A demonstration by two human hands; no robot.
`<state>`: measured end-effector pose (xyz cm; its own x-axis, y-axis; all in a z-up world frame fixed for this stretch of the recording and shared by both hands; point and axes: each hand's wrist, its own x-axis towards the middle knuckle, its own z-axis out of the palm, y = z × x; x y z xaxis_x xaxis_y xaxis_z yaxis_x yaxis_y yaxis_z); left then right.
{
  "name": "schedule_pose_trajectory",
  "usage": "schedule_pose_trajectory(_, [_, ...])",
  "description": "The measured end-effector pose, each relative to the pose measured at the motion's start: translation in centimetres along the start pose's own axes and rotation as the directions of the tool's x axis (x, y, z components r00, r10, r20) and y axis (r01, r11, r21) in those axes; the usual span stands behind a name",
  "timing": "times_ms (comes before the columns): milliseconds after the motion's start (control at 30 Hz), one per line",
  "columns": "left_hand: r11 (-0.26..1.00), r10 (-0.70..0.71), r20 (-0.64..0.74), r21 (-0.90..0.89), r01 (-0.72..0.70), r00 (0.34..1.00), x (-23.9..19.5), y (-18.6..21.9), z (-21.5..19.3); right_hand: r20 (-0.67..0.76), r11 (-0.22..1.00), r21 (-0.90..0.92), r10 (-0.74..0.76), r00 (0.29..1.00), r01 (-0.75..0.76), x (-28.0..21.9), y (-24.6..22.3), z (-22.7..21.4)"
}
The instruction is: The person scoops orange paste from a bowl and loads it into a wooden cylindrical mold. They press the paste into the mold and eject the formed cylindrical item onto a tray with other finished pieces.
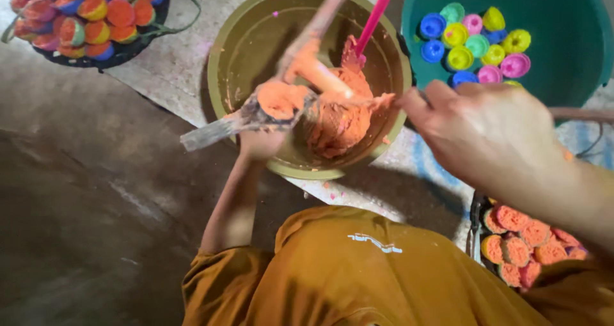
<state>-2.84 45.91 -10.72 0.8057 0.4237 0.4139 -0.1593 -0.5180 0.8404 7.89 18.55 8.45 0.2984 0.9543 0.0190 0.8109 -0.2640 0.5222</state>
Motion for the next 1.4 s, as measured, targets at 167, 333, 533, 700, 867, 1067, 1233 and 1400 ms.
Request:
schedule_pose_trajectory(167, [0.867, 0.001, 0.324, 0.471, -0.163, 0.946, 0.2, 0.5, 1.5, -0.079, 0.984, -0.016, -0.178, 0.981, 0.177, 1.0, -0.4, 0.9])
schedule_pose_trajectory(333, [0.797, 0.4, 0.275, 0.366, -0.48, 0.874, -0.6, 0.6, 3.8, -0.108, 0.958, -0.089, -0.283, 0.953, 0.274, 4.5, -5.4, 1.0])
schedule_pose_trajectory(533, [0.959, 0.066, 0.144, 0.266, -0.103, 0.987, -2.4, 1.4, 2.0, 0.102, 0.944, 0.302, -0.169, 0.98, 0.132, 1.8, -2.2, -2.1])
schedule_pose_trajectory(700, [0.959, 0.272, 0.071, 0.061, -0.276, 0.96, -0.1, 2.7, 0.9, -0.082, 0.984, 0.146, -0.086, 0.993, 0.098, 0.8, -2.1, -1.9])
schedule_pose_trajectory(867, [1.0, -0.005, 0.111, 0.013, 0.003, 0.994, -1.3, 3.5, 4.2, -0.084, 0.977, 0.069, -0.196, 0.977, 0.202, 3.5, -7.0, 5.6])
schedule_pose_trajectory(1067, [1.0, -0.015, -0.07, 0.004, 0.016, 0.997, -1.2, -0.1, 1.5, 0.055, 0.95, 0.312, -0.02, 0.998, 0.001, -1.0, -1.8, 1.2])
schedule_pose_trajectory(1233, [0.999, 0.01, -0.204, -0.031, -0.017, 0.979, -0.6, -1.9, 2.8, -0.368, 0.655, 0.743, 0.234, 0.9, 0.133, 1.5, -2.1, 2.0])
schedule_pose_trajectory(1400, [0.968, -0.03, -0.192, -0.249, -0.019, 0.981, 1.0, -3.4, 3.8, -0.298, 0.368, 0.917, 0.381, 0.875, 0.152, 3.6, -9.9, 11.2])
